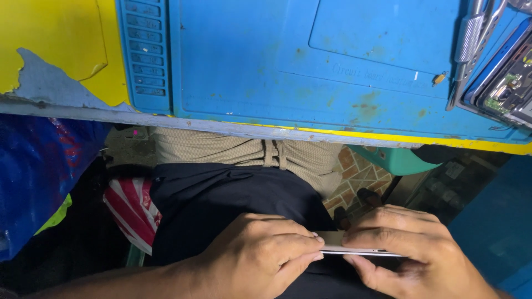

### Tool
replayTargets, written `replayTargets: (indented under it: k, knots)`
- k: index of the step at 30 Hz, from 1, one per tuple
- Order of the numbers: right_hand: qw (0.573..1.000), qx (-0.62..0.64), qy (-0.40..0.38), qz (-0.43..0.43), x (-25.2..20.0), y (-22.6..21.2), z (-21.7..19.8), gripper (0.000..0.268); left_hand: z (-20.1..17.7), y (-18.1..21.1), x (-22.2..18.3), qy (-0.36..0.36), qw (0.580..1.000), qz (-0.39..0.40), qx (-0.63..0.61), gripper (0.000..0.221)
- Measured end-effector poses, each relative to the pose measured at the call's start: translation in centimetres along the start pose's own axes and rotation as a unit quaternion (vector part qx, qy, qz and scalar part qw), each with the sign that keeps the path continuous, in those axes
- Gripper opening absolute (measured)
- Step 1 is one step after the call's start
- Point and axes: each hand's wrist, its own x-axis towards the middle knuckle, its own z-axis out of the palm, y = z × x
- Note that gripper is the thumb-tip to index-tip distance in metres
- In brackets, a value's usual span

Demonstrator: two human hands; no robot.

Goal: Disassembling the internal frame and components of a mobile phone using a screwdriver and prying tools.

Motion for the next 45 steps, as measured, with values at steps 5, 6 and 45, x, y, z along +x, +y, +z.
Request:
replayTargets:
  k: [5,6,45]
  knots:
    - [0.992,-0.038,0.005,-0.121,1.3,-0.8,0.1,0.019,0.1,0.5,0.3,0.015,1.000,0.013,-0.004,0.009]
    - [0.992,-0.047,-0.001,-0.118,1.4,-0.9,0.2,0.018,0.1,0.5,0.3,0.017,1.000,0.016,-0.004,0.010]
    - [0.951,0.030,0.175,-0.251,3.1,-3.4,5.4,0.025,-4.7,2.9,-0.8,0.068,0.990,-0.063,-0.105,0.021]
